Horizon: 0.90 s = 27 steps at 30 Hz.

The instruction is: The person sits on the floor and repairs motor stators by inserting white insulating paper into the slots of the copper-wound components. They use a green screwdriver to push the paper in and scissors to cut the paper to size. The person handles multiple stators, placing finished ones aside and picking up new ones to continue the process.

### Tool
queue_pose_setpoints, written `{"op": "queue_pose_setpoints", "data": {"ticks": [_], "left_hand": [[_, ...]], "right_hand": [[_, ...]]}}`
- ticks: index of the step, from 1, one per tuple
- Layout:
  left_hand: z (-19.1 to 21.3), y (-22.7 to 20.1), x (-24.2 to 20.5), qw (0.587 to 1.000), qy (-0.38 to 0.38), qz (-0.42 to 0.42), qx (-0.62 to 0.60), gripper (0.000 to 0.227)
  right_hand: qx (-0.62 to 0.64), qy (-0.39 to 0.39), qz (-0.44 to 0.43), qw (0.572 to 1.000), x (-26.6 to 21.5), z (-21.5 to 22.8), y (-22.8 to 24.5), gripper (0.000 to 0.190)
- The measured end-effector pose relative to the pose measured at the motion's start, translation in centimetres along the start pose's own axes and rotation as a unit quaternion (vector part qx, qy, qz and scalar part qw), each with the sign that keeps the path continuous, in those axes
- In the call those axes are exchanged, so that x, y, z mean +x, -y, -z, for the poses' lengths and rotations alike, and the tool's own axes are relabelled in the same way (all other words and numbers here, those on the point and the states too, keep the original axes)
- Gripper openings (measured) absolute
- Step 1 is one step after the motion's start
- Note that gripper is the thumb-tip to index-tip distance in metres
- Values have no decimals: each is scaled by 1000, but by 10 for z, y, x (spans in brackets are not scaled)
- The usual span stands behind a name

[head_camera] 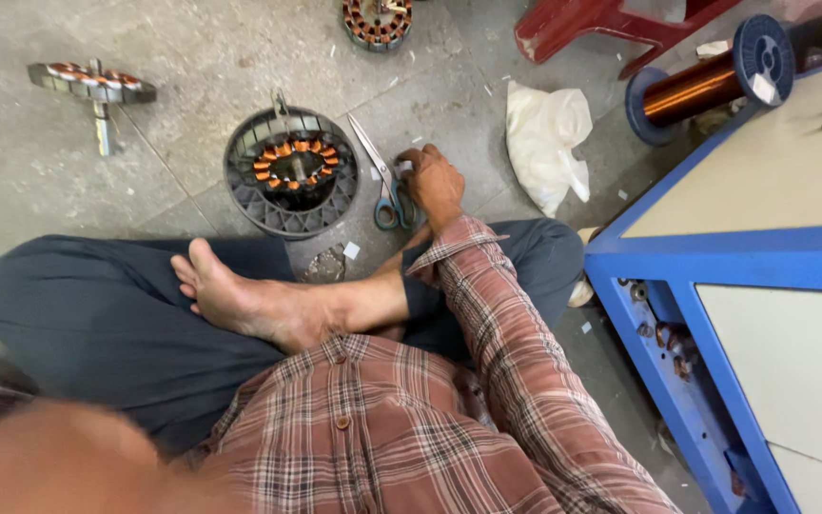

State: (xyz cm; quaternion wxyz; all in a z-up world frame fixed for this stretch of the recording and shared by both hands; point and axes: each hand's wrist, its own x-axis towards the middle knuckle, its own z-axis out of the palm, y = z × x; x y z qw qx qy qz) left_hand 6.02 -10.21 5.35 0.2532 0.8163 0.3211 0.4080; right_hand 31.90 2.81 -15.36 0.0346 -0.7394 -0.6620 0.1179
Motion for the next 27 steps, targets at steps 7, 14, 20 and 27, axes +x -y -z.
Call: {"op": "queue_pose_setpoints", "data": {"ticks": [7, 14, 20, 27], "left_hand": [[88, 60, -15, 979, -167, 99, -60, 16], [32, 200, -26, 818, -121, 513, -229, 35], [13, 203, -38, 843, -79, 494, -196, 43], [-16, 182, -64, 783, -214, 480, -333, 30]], "right_hand": [[17, -24, 21, 999, 1, -1, -4, 20], [100, -48, 39, 993, -28, -1, 3, 14], [147, -128, -83, 977, -13, 7, -61, 23], [-16, 98, -198, 975, 20, -28, -66, 48]]}}
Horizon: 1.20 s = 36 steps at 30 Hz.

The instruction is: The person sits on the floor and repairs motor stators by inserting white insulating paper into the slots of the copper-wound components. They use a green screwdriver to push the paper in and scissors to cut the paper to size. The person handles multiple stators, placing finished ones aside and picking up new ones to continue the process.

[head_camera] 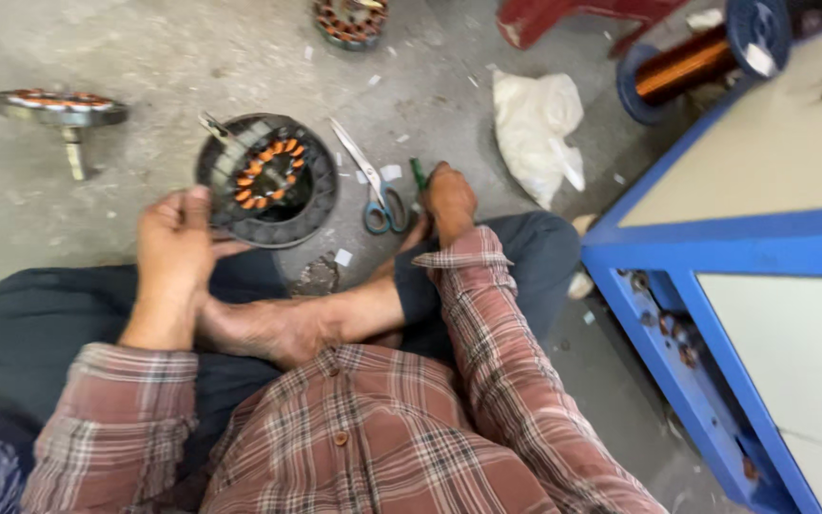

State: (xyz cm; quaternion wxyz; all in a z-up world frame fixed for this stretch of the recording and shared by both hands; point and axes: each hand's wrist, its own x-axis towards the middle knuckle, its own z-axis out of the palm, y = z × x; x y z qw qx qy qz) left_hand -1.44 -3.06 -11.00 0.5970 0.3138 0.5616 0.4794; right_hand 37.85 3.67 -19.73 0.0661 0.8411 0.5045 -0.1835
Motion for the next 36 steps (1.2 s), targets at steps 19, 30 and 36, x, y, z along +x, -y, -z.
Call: {"op": "queue_pose_setpoints", "data": {"ticks": [19, 30, 36], "left_hand": [[-19, 17, -91, 938, 194, -21, 288, 32], [-26, -66, -56, 928, 155, -304, 148, 64], [-22, -66, -47, 922, 186, -302, 158, 62]], "right_hand": [[625, 12, 365, 690, -200, 108, 81, 28], [453, -164, 429, 764, -242, 112, 121, 34], [392, -220, 427, 785, -243, 101, 126, 30]]}}
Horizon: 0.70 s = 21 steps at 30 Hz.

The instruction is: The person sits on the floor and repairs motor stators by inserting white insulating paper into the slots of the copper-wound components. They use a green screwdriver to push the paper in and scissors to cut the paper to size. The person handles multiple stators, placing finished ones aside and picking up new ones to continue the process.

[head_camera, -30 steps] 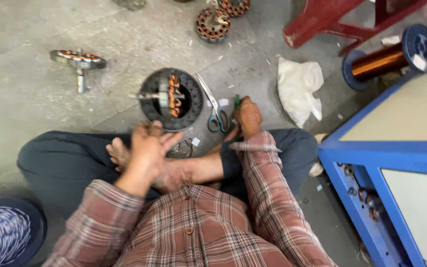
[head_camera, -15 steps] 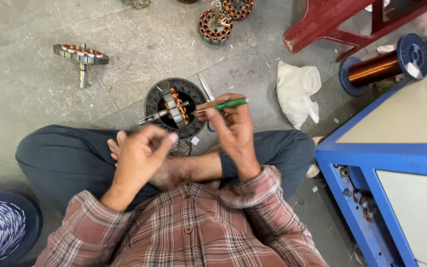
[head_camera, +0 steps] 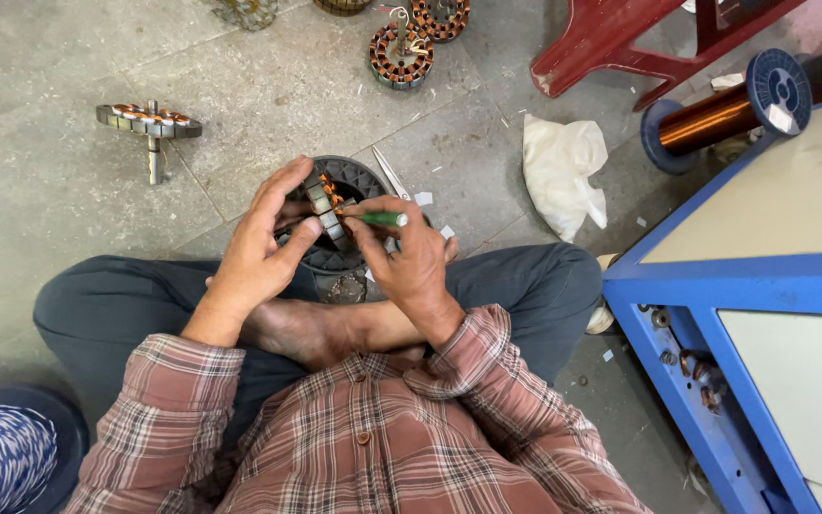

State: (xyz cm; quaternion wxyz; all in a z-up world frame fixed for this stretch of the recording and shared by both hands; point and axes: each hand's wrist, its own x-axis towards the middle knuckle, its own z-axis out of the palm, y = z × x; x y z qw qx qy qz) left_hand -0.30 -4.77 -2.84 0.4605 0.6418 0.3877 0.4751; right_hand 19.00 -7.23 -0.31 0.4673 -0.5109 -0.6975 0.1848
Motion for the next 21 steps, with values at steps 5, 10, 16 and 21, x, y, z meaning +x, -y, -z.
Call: {"op": "queue_pose_setpoints", "data": {"ticks": [5, 10, 16, 21], "left_hand": [[-5, -7, 0, 998, -22, 60, -9, 62], [-5, 3, 0, 999, -23, 25, -43, 64], [-5, 8, 1, 994, -21, 69, -82, 62], [-2, 15, 3, 994, -12, 55, -91, 61]], "right_hand": [[-48, 0, 44, 998, 1, -3, -8, 33], [57, 16, -52, 997, 4, -4, -9, 33], [194, 12, -59, 979, 1, -2, -19, 33], [276, 11, -70, 959, -6, -6, -31, 31]]}}
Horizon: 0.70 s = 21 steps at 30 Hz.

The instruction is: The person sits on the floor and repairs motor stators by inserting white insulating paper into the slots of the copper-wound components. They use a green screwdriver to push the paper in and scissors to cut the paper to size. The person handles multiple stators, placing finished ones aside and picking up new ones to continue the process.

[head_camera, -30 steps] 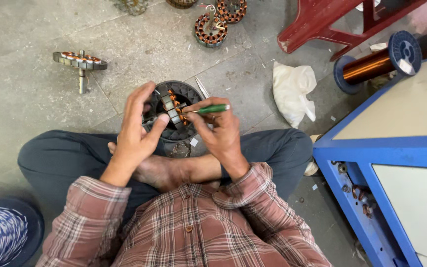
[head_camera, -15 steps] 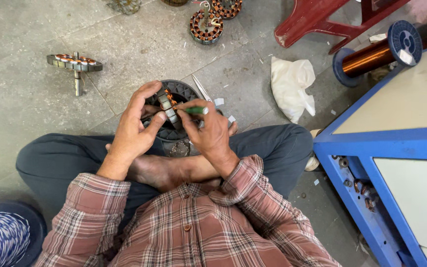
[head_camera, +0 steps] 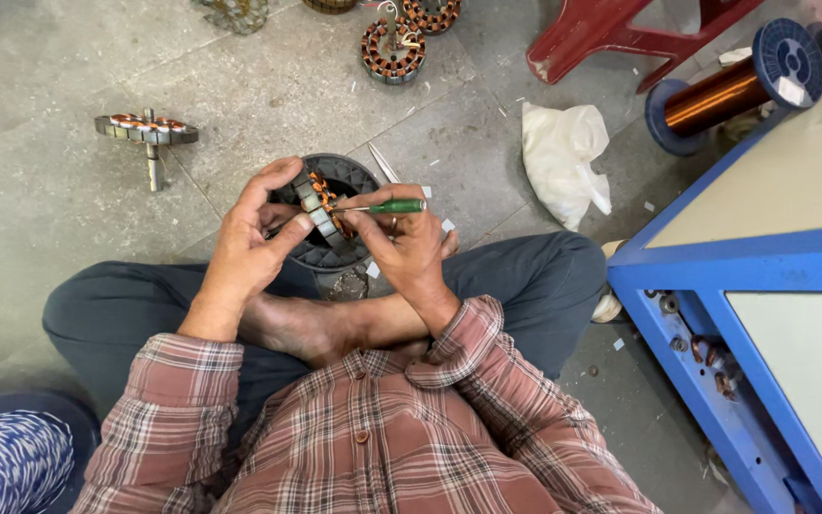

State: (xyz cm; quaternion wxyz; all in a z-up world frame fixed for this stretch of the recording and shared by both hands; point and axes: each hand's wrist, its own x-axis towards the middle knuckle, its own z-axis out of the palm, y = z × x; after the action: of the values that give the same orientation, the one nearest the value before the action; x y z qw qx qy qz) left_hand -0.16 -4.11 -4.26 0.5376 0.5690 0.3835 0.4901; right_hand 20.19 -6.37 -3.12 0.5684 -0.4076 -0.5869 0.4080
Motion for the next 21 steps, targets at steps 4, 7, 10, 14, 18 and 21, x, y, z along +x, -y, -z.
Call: {"op": "queue_pose_setpoints", "data": {"ticks": [4, 7, 10, 14, 18, 21], "left_hand": [[2, 3, 1, 1000, 2, 2, -29, 61], [3, 3, 0, 999, -2, 25, -34, 61], [3, 5, 1, 1000, 1, 9, -30, 61], [4, 6, 1, 999, 0, 20, -33, 61], [5, 7, 1, 998, 5, 26, -52, 62], [5, 9, 1, 997, 7, 29, -75, 62]], "right_hand": [[-47, 12, 20, 999, -2, 3, -3, 26], [-80, 17, 56, 995, -4, 3, -4, 21], [-46, 2, 45, 998, -6, 1, -4, 20], [-5, -20, 18, 1000, -5, -3, -2, 23], [-55, -19, 29, 998, -3, -5, 8, 22], [-148, -5, 95, 984, 2, -5, 17, 19]]}}
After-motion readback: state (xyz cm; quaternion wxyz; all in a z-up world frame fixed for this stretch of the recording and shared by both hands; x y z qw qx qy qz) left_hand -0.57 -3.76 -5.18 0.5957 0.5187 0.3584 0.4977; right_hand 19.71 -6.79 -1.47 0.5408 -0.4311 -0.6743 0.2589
